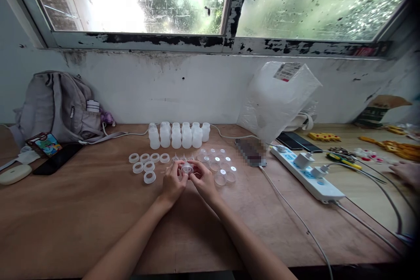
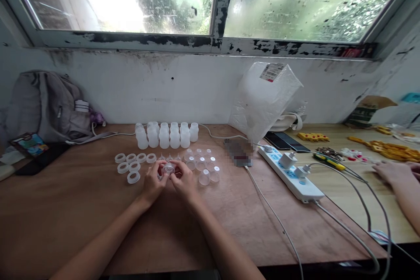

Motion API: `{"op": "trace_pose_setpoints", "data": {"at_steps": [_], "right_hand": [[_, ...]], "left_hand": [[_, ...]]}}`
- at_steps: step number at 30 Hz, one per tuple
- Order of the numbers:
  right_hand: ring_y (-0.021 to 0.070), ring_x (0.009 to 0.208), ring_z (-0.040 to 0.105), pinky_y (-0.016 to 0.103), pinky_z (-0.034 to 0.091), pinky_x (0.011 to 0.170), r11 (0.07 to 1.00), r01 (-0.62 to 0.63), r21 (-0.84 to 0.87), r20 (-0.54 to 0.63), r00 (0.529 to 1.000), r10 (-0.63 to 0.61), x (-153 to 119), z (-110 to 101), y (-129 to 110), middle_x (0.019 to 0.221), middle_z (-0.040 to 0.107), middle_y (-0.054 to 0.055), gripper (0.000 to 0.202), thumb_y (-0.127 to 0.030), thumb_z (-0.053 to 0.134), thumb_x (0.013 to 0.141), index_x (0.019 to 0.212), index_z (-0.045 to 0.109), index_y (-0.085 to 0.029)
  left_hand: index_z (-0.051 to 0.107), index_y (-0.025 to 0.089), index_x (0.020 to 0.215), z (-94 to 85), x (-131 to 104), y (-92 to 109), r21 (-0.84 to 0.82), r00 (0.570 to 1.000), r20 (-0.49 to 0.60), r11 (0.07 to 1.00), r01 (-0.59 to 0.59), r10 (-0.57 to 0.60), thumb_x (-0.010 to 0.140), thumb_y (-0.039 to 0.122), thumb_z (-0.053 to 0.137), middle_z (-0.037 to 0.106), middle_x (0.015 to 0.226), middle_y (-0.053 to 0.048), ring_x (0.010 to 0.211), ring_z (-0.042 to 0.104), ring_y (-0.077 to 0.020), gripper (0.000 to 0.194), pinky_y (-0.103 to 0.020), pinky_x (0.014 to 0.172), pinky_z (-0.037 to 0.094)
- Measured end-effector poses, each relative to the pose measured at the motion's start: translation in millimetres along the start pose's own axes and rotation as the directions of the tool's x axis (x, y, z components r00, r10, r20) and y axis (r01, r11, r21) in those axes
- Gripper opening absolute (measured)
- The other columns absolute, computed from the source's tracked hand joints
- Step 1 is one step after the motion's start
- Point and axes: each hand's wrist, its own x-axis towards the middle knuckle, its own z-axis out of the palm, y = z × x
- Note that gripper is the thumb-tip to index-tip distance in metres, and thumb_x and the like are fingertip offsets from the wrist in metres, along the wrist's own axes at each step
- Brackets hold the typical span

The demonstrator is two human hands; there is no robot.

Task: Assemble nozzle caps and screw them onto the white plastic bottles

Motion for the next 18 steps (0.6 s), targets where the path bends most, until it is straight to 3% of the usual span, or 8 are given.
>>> {"op": "trace_pose_setpoints", "data": {"at_steps": [9, 18], "right_hand": [[0.0145, 0.070, 0.058, 0.026, 0.049, 0.062, 0.999, 0.006, -0.040, -0.002, 1.000, -0.006, -0.2, -0.6, -3.3, 0.078, 0.061, 0.002, 0.024, -0.009, 0.046, 0.065, 0.087, 0.055, -0.018], [0.0143, 0.076, 0.058, 0.024, 0.049, 0.064, 0.987, 0.095, -0.133, 0.032, 0.995, -0.092, -0.9, -1.7, -1.1, 0.087, 0.060, 0.004, 0.031, -0.007, 0.044, 0.066, 0.093, 0.056, -0.017]], "left_hand": [[0.046, 0.020, 0.094, -1.8, -0.3, -1.2, 0.082, 0.990, 0.044, 0.987, -0.135, 0.132, 0.070, 0.015, 0.048, 0.059, 0.083, -0.004, 0.079, 0.055, -0.0202, 0.025, -0.034, 0.074, 0.039], [0.048, 0.019, 0.095, -1.6, -1.2, -0.2, 0.108, 0.991, 0.048, 0.986, -0.127, 0.122, 0.072, 0.014, 0.046, 0.060, 0.084, -0.004, 0.074, 0.053, -0.0183, 0.023, -0.032, 0.073, 0.037]]}}
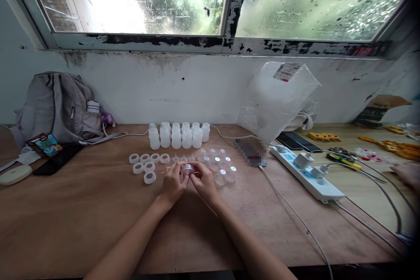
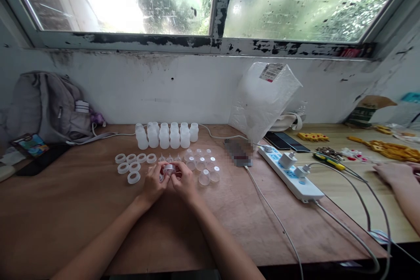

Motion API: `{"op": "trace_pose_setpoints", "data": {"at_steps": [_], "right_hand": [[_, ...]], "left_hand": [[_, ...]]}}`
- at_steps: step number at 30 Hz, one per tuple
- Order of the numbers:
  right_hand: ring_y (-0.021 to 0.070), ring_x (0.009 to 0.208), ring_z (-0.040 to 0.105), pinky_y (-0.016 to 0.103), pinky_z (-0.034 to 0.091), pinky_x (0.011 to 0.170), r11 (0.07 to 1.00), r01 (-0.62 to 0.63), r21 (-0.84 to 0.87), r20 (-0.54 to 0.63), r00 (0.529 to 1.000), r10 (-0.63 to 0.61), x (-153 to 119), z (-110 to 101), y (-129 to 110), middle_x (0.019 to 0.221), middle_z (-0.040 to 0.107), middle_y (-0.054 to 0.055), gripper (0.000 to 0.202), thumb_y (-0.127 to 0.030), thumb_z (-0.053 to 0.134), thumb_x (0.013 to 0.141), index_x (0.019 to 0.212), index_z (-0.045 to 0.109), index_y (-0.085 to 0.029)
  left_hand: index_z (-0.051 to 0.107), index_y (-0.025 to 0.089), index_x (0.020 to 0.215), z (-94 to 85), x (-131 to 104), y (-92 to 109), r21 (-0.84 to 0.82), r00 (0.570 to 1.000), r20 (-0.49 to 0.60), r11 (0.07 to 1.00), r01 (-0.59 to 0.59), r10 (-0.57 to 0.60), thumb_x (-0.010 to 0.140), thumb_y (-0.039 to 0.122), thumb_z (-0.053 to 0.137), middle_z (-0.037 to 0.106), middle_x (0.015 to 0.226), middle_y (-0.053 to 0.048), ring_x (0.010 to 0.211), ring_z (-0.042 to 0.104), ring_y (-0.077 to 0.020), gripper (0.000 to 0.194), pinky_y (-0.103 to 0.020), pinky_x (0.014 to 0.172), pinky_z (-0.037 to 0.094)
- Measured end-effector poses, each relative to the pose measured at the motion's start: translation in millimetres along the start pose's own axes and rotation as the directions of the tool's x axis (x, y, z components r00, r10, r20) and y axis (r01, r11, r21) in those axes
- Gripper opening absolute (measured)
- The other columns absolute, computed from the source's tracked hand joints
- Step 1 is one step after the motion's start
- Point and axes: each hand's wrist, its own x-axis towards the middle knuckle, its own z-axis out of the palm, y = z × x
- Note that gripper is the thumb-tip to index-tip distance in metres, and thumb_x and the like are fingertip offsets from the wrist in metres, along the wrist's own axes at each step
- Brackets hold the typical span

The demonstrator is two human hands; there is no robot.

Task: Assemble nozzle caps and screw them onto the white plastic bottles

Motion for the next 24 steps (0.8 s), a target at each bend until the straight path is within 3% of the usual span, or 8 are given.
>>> {"op": "trace_pose_setpoints", "data": {"at_steps": [24], "right_hand": [[0.0149, 0.071, 0.060, 0.025, 0.051, 0.064, 0.999, 0.008, -0.041, -0.009, 1.000, -0.008, -1.4, 2.2, 3.4, 0.079, 0.062, 0.005, 0.026, -0.009, 0.047, 0.068, 0.092, 0.056, -0.016]], "left_hand": [[0.048, 0.019, 0.096, 2.0, 0.1, -0.4, 0.009, 1.000, 0.004, 1.000, 0.015, -0.015, 0.072, 0.012, 0.047, 0.061, 0.085, -0.004, 0.079, 0.055, -0.0192, 0.025, -0.031, 0.073, 0.037]]}}
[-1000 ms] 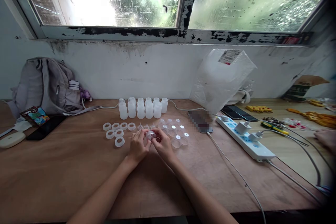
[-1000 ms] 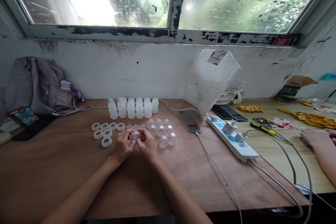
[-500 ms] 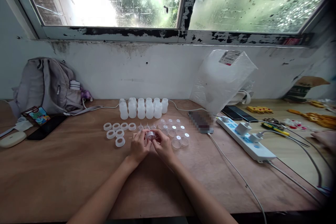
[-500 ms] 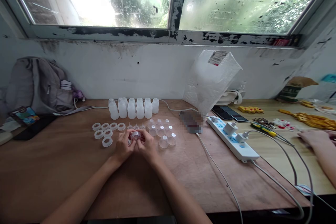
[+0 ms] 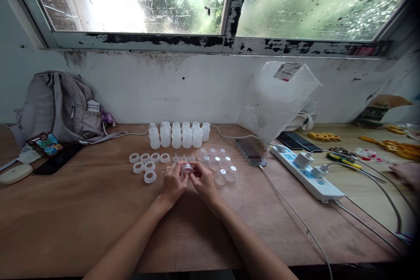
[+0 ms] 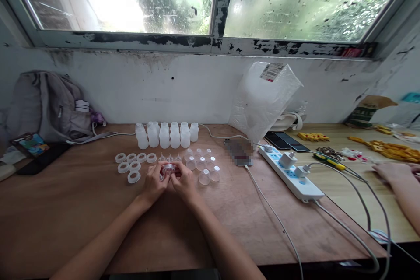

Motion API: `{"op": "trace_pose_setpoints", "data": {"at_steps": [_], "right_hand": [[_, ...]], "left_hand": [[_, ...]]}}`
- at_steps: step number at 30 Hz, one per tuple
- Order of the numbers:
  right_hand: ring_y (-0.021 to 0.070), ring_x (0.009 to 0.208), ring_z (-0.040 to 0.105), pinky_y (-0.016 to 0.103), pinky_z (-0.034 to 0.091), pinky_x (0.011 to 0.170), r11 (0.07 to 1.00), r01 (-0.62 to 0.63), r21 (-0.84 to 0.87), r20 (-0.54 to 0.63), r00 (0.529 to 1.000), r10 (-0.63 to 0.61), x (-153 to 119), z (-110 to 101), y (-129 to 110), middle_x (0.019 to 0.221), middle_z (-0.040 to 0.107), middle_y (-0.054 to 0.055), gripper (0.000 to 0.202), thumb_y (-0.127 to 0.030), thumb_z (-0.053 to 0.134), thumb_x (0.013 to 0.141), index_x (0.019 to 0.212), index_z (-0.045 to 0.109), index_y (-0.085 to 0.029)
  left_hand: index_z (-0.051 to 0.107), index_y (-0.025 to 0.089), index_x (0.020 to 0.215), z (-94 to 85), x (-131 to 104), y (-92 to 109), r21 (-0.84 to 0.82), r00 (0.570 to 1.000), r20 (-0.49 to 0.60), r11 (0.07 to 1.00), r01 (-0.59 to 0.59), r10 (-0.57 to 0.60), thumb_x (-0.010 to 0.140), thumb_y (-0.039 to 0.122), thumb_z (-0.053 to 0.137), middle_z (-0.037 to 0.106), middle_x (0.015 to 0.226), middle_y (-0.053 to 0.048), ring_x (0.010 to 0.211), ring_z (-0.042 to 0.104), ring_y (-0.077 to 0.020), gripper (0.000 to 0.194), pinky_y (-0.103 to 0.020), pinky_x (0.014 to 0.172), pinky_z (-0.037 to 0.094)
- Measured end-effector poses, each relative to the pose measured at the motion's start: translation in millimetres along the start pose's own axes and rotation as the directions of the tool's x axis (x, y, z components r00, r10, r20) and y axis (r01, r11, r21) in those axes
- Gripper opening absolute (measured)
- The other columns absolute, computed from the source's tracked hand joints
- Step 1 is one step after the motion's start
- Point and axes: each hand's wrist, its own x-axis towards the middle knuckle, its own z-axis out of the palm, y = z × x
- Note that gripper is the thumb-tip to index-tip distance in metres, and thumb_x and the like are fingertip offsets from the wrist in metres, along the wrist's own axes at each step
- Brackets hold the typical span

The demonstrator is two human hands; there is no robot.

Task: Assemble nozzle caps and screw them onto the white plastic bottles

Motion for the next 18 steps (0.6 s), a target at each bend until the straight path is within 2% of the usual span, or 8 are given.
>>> {"op": "trace_pose_setpoints", "data": {"at_steps": [8, 12, 18], "right_hand": [[0.0144, 0.065, 0.059, 0.025, 0.049, 0.060, 0.998, -0.024, -0.057, 0.015, 1.000, 0.025, -0.1, -0.1, 1.1, 0.073, 0.061, 0.004, 0.021, -0.012, 0.047, 0.071, 0.090, 0.055, -0.016], [0.0138, 0.069, 0.058, 0.023, 0.049, 0.062, 0.999, 0.003, -0.047, 0.050, 0.999, 0.000, 0.8, -2.8, -1.4, 0.079, 0.061, 0.003, 0.024, -0.010, 0.047, 0.069, 0.091, 0.054, -0.017], [0.0137, 0.074, 0.058, 0.023, 0.049, 0.062, 1.000, -0.021, 0.000, 0.090, 0.996, 0.020, 1.9, -3.0, -0.3, 0.088, 0.061, 0.004, 0.033, -0.011, 0.046, 0.068, 0.100, 0.052, -0.018]], "left_hand": [[0.052, 0.020, 0.090, -0.1, 0.0, 1.5, -0.026, 0.993, 0.010, 0.993, 0.117, -0.116, 0.073, 0.020, 0.051, 0.059, 0.070, -0.001, 0.064, 0.053, -0.0162, 0.017, -0.027, 0.065, 0.039], [0.052, 0.021, 0.090, 0.6, -0.3, 2.1, -0.066, 0.982, 0.028, 0.980, 0.189, -0.188, 0.069, 0.017, 0.054, 0.059, 0.069, 0.001, 0.062, 0.052, -0.0155, 0.021, -0.026, 0.064, 0.039], [0.052, 0.021, 0.092, -0.2, 1.0, 1.8, -0.120, 0.970, 0.056, 0.963, 0.242, -0.237, 0.067, 0.017, 0.054, 0.061, 0.071, 0.001, 0.064, 0.053, -0.0149, 0.025, -0.026, 0.065, 0.041]]}}
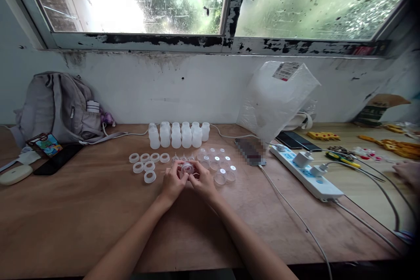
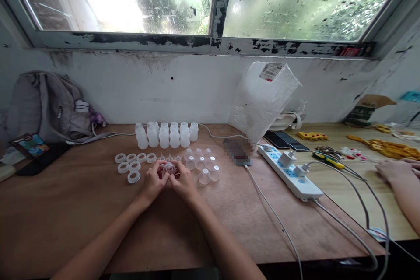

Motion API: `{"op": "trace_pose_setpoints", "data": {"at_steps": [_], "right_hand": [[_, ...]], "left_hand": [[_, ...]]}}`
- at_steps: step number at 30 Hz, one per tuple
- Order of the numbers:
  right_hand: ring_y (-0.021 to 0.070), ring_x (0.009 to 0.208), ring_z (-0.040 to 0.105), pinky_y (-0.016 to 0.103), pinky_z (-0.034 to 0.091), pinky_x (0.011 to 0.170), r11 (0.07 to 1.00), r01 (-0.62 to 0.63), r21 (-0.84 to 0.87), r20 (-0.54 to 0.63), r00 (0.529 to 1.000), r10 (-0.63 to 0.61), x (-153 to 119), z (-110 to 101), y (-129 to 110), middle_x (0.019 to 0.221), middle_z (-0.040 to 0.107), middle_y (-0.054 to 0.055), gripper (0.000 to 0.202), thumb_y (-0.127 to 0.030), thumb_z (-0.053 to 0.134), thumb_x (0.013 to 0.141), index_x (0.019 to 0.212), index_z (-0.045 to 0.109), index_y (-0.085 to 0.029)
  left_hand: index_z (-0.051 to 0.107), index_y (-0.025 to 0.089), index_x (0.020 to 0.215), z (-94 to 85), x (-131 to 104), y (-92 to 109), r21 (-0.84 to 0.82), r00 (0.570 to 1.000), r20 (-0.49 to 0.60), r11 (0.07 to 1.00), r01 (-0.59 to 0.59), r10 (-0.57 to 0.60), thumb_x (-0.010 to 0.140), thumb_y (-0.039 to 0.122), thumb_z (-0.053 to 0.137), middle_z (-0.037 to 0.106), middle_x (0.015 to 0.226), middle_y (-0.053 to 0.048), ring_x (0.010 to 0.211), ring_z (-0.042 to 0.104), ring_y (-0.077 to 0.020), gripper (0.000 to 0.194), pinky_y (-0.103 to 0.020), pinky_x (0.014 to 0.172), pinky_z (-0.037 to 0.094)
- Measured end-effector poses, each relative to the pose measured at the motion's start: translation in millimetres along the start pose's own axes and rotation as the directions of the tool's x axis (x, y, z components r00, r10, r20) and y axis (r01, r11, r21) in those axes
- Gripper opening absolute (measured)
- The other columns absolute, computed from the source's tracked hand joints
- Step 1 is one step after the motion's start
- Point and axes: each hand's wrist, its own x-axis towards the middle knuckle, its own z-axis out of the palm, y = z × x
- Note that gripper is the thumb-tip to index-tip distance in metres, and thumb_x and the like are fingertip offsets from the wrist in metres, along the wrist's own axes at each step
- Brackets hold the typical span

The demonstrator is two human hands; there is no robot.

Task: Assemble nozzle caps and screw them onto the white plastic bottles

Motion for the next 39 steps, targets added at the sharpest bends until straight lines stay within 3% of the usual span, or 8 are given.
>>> {"op": "trace_pose_setpoints", "data": {"at_steps": [13, 24, 30, 39], "right_hand": [[0.0124, 0.056, 0.056, 0.023, 0.049, 0.054, 0.995, -0.082, -0.052, -0.072, 0.994, 0.078, 1, 1, 7, 0.067, 0.061, 0.001, 0.028, -0.014, 0.044, 0.071, 0.095, 0.057, -0.017], [0.0148, 0.065, 0.059, 0.025, 0.049, 0.061, 0.996, -0.043, -0.084, -0.080, 0.996, 0.037, 1, -2, -3, 0.076, 0.063, 0.004, 0.022, -0.016, 0.045, 0.074, 0.090, 0.060, -0.016], [0.0134, 0.058, 0.055, 0.021, 0.046, 0.048, 0.993, -0.033, -0.112, -0.065, 0.998, 0.026, 1, -2, 0, 0.074, 0.061, 0.005, 0.020, -0.024, 0.047, 0.078, 0.086, 0.063, -0.016], [0.0105, 0.045, 0.052, 0.020, 0.042, 0.038, 0.991, -0.114, 0.069, -0.029, 0.993, 0.117, 1, 0, 3, 0.064, 0.061, 0.003, 0.028, -0.036, 0.046, 0.080, 0.090, 0.062, -0.015]], "left_hand": [[0.049, 0.020, 0.099, 2.9, -4, 0, 0.071, 0.985, 0.005, 0.982, -0.173, 0.173, 0.075, 0.017, 0.047, 0.060, 0.074, -0.001, 0.070, 0.056, -0.0172, 0.024, -0.030, 0.070, 0.042], [0.049, 0.020, 0.099, -2.5, -3, 4, -0.009, 0.995, 0.070, 0.998, -0.067, 0.068, 0.077, 0.023, 0.047, 0.063, 0.071, 0.000, 0.059, 0.058, -0.0140, 0.023, -0.024, 0.060, 0.044], [0.052, 0.020, 0.094, -2.3, -1, 5, -0.032, 0.997, 0.061, 0.998, -0.048, 0.050, 0.082, 0.029, 0.039, 0.064, 0.075, -0.002, 0.062, 0.059, -0.0142, 0.020, -0.025, 0.061, 0.043], [0.053, 0.019, 0.087, -5.2, 0, 7, -0.174, 0.997, 0.081, 0.985, 0.011, 0.003, 0.081, 0.031, 0.040, 0.063, 0.069, 0.000, 0.059, 0.058, -0.0128, 0.018, -0.023, 0.058, 0.043]]}}
